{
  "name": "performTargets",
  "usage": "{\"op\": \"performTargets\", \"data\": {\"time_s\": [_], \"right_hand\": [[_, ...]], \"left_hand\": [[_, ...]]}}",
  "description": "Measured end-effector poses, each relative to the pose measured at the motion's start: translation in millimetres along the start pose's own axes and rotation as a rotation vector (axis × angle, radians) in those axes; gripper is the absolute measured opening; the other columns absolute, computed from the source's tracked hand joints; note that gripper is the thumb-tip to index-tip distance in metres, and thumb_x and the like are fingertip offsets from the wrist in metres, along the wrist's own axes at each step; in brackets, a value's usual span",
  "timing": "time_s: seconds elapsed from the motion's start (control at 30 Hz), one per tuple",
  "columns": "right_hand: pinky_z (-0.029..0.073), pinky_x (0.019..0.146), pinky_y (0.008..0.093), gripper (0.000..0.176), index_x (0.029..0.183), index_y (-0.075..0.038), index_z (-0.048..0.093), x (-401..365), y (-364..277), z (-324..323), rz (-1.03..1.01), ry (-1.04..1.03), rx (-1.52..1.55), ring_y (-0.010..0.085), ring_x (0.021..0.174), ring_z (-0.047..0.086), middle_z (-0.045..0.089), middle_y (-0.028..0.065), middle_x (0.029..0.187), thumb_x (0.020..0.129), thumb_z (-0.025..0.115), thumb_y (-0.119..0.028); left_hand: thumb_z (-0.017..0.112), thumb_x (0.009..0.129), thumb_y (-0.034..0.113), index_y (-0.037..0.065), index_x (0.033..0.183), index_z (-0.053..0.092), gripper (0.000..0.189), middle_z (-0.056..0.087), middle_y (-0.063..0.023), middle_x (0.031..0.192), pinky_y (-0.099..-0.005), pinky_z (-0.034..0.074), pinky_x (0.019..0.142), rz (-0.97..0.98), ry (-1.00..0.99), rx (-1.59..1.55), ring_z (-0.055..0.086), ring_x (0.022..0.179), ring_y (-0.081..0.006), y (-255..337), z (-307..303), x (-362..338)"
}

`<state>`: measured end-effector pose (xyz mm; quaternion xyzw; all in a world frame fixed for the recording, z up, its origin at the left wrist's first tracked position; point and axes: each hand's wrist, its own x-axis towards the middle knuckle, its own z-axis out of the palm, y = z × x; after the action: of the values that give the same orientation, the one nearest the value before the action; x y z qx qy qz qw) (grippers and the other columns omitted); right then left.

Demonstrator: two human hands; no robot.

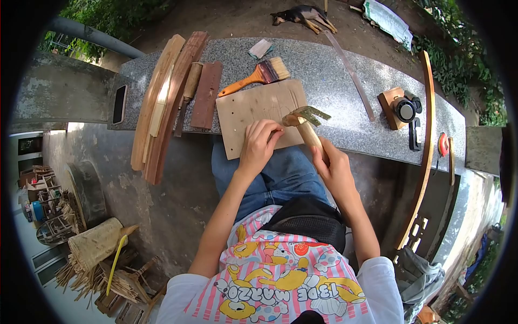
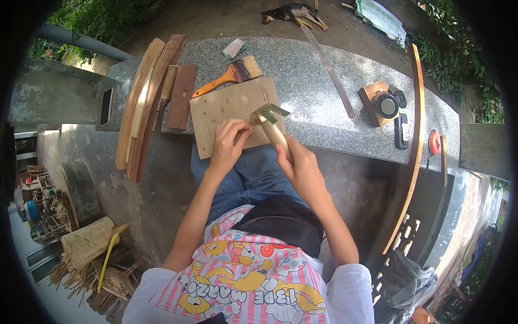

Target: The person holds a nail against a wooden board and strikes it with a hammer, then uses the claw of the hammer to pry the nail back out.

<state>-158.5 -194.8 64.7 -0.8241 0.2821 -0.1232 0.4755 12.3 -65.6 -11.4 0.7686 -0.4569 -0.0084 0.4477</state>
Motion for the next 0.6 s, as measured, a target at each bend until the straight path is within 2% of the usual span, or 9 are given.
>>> {"op": "performTargets", "data": {"time_s": [0.07, 0.33, 0.53, 0.6], "right_hand": [[0.049, 0.063, 0.0404, 0.024, 0.112, 0.004, 0.062, -4.9, -5.9, -3.7, -0.036, 0.007, -0.011, 0.0346, 0.064, 0.061, 0.063, 0.0225, 0.079, 0.099, 0.065, -0.016], [0.051, 0.065, 0.0411, 0.028, 0.120, 0.002, 0.061, -8.5, -1.3, -0.8, -0.117, -0.061, -0.067, 0.0370, 0.067, 0.064, 0.065, 0.0217, 0.084, 0.098, 0.067, -0.015], [0.052, 0.067, 0.0427, 0.028, 0.120, 0.002, 0.060, -14.0, -4.9, -1.5, -0.173, 0.043, -0.096, 0.0404, 0.075, 0.067, 0.066, 0.0231, 0.088, 0.098, 0.067, -0.015], [0.052, 0.067, 0.0437, 0.029, 0.121, 0.002, 0.060, -9.3, 0.8, 0.5, -0.137, -0.039, -0.142, 0.0423, 0.075, 0.066, 0.067, 0.0235, 0.090, 0.098, 0.067, -0.015]], "left_hand": [[0.073, 0.087, 0.006, 0.004, 0.101, 0.065, 0.017, 0.064, -0.0070, 0.098, -0.0388, 0.045, 0.086, 0.069, -0.025, 0.017, 0.062, 0.094, -0.0288, 0.8, -2.5, 0.5], [0.074, 0.086, 0.005, 0.003, 0.100, 0.065, 0.017, 0.065, -0.0080, 0.098, -0.0389, 0.045, 0.086, 0.033, -0.004, -0.014, 0.062, 0.093, -0.0291, -3.5, 0.3, -0.1], [0.075, 0.085, 0.006, 0.002, 0.098, 0.065, 0.017, 0.065, -0.0078, 0.096, -0.0380, 0.045, 0.084, 0.034, 0.010, -0.022, 0.062, 0.092, -0.0289, -4.5, 1.5, -0.7], [0.075, 0.085, 0.007, 0.002, 0.097, 0.065, 0.016, 0.065, -0.0076, 0.095, -0.0379, 0.045, 0.084, 0.037, 0.014, -0.020, 0.062, 0.092, -0.0287, -3.8, 1.7, 0.3]]}}
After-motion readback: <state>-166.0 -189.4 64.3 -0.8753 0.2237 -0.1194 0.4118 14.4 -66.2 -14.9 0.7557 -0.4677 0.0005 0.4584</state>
